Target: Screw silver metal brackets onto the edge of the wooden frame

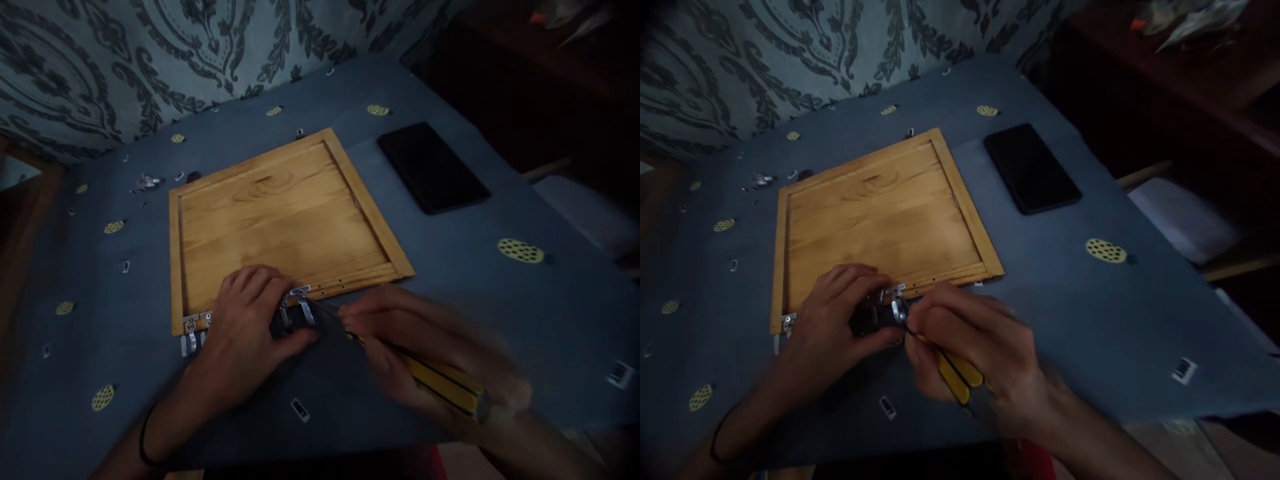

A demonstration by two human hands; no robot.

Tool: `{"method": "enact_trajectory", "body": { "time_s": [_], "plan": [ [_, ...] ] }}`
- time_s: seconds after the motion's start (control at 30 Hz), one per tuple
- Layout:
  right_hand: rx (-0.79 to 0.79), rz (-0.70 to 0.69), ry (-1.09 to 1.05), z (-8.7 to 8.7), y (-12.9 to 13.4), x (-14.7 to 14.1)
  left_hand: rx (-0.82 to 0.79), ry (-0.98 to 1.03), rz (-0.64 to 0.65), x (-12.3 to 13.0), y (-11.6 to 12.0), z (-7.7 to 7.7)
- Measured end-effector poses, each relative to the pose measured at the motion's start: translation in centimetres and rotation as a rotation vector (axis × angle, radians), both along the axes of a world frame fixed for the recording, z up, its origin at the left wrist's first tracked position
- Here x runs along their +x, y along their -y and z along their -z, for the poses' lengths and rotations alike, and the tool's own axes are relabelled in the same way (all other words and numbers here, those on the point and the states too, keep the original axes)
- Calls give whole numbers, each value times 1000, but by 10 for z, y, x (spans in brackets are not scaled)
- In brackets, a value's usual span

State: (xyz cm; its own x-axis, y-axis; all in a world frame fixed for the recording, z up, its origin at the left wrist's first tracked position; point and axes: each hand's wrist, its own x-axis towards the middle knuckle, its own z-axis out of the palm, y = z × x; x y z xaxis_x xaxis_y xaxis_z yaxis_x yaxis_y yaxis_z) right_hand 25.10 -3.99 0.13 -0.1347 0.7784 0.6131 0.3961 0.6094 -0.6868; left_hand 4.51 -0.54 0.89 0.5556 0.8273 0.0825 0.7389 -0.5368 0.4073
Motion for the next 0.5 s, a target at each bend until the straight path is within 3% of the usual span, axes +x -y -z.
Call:
{"method": "enact_trajectory", "body": {
  "time_s": [0.17,0.5],
  "plan": [
    [-58,-13,93,-6,-1,0,47,-16,20,4,3,3],
    [-79,-24,51,-7,2,1,36,-12,4,7,4,4]
  ]
}}
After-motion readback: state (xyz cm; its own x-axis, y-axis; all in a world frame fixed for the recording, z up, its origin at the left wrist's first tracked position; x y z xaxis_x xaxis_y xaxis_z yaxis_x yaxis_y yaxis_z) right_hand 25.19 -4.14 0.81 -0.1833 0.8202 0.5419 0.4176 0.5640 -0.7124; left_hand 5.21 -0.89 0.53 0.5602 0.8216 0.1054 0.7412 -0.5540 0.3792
